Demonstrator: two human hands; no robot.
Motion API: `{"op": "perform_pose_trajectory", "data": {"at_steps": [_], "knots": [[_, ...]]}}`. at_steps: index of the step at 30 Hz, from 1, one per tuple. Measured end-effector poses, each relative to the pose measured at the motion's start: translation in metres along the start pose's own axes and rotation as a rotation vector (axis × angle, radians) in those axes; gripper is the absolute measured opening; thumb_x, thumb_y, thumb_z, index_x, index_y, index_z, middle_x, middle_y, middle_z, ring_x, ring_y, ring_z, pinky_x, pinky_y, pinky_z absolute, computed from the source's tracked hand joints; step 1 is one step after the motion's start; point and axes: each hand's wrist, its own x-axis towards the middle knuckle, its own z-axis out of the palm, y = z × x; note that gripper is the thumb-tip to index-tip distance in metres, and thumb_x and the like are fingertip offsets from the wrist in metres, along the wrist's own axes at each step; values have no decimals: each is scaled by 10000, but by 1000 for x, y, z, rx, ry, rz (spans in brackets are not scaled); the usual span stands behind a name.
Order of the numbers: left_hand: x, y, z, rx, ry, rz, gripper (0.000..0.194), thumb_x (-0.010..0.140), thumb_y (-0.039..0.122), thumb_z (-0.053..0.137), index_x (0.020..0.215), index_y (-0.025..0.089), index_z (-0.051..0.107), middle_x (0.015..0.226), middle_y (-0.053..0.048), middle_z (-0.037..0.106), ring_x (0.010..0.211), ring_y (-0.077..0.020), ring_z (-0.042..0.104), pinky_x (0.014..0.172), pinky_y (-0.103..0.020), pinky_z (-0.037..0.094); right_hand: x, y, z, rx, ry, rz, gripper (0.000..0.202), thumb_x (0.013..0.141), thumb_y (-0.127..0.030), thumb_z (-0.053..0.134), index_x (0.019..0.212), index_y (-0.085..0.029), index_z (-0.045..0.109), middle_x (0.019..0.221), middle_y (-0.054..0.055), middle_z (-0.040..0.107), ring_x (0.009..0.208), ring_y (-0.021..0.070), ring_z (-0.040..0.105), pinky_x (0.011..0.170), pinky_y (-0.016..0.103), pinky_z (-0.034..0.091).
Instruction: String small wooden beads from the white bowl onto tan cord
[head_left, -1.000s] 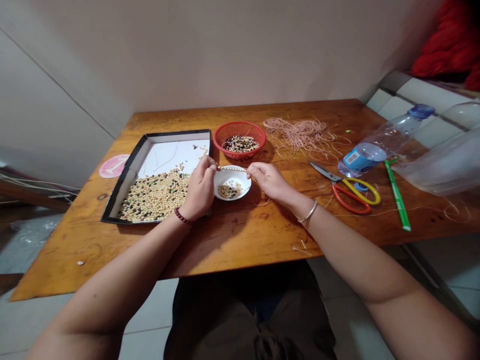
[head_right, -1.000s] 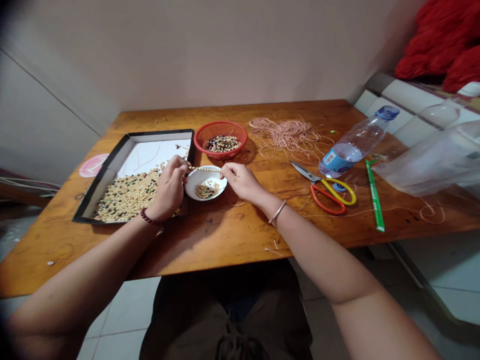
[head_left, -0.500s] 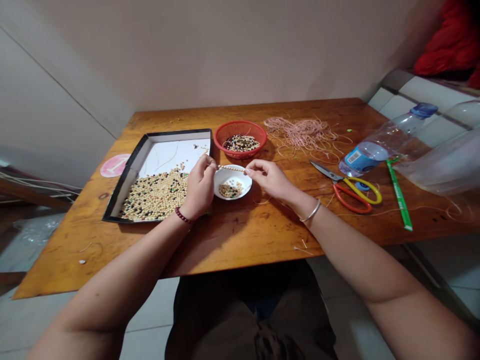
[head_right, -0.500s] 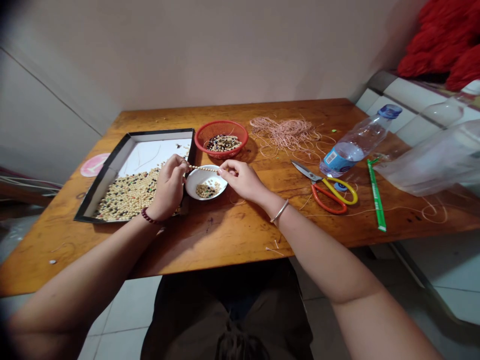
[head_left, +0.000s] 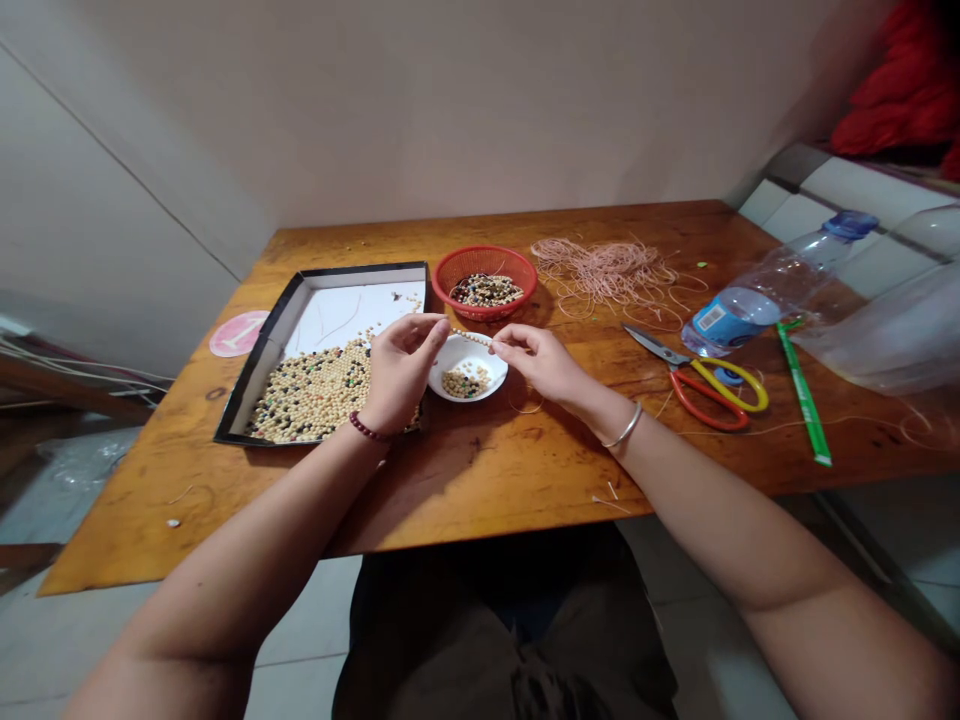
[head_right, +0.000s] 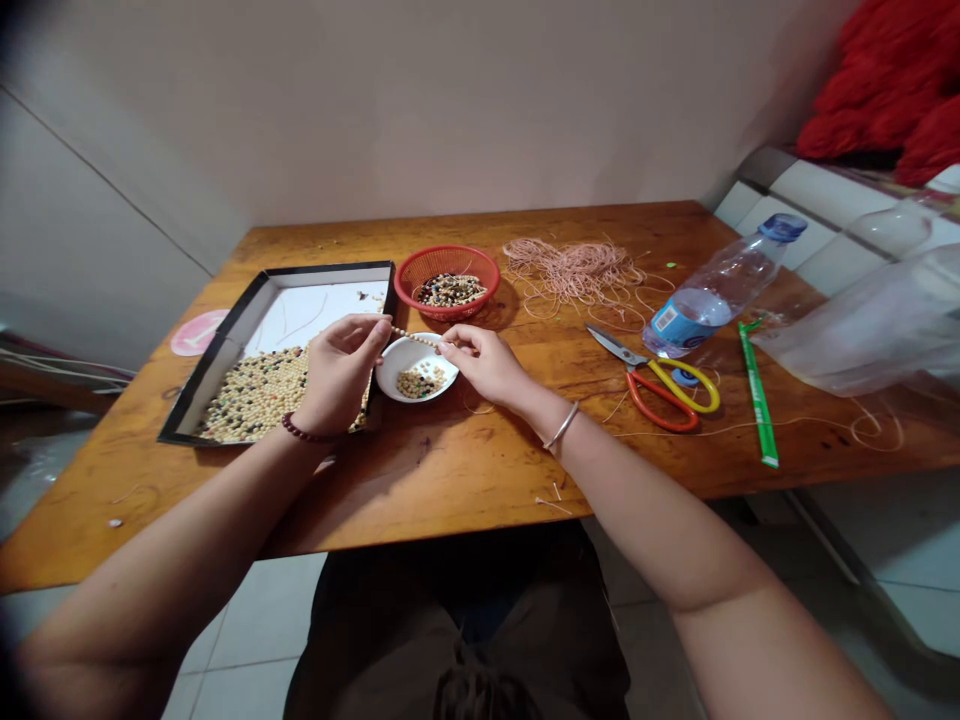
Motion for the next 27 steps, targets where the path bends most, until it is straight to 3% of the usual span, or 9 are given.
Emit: {"op": "perform_pose_trajectory", "data": {"at_steps": [7,13,21,24,27], "knots": [[2,-1,1,-192,21,-147,256,717,441,773,821,218,703,780,-24,683,699,-110,633,490,-159,473,1,5,3,4,-18,32,260,804,-418,611,815,-159,609,761,25,611,662,129,507,650,266,402],[1,-1,1,-175,32,-74,253,742,436,754,811,207,672,729,-17,661,677,-111,634,492,-165,485,2,4,3,-12,29,23,191,816,-332,566,790,-147,609,787,48,636,744,158,563,732,296,430],[-2,-1,1,17,14,102,257,822,425,681,839,181,603,769,-45,686,729,-141,681,502,-183,524,3,7,3,-15,100,50,146,806,-288,549,772,-159,607,826,46,652,803,168,575,788,307,425],[-4,0,1,41,15,136,253,850,420,653,851,186,556,759,-42,684,725,-146,695,503,-189,533,2,3,3,57,150,81,126,800,-276,556,755,-165,596,748,18,610,709,135,534,701,275,415],[-4,-1,1,35,21,138,247,876,425,620,872,200,518,722,-28,672,734,-152,706,513,-193,543,0,-5,3,224,142,197,124,812,-303,566,778,-184,558,553,-53,439,499,89,363,507,229,314]]}}
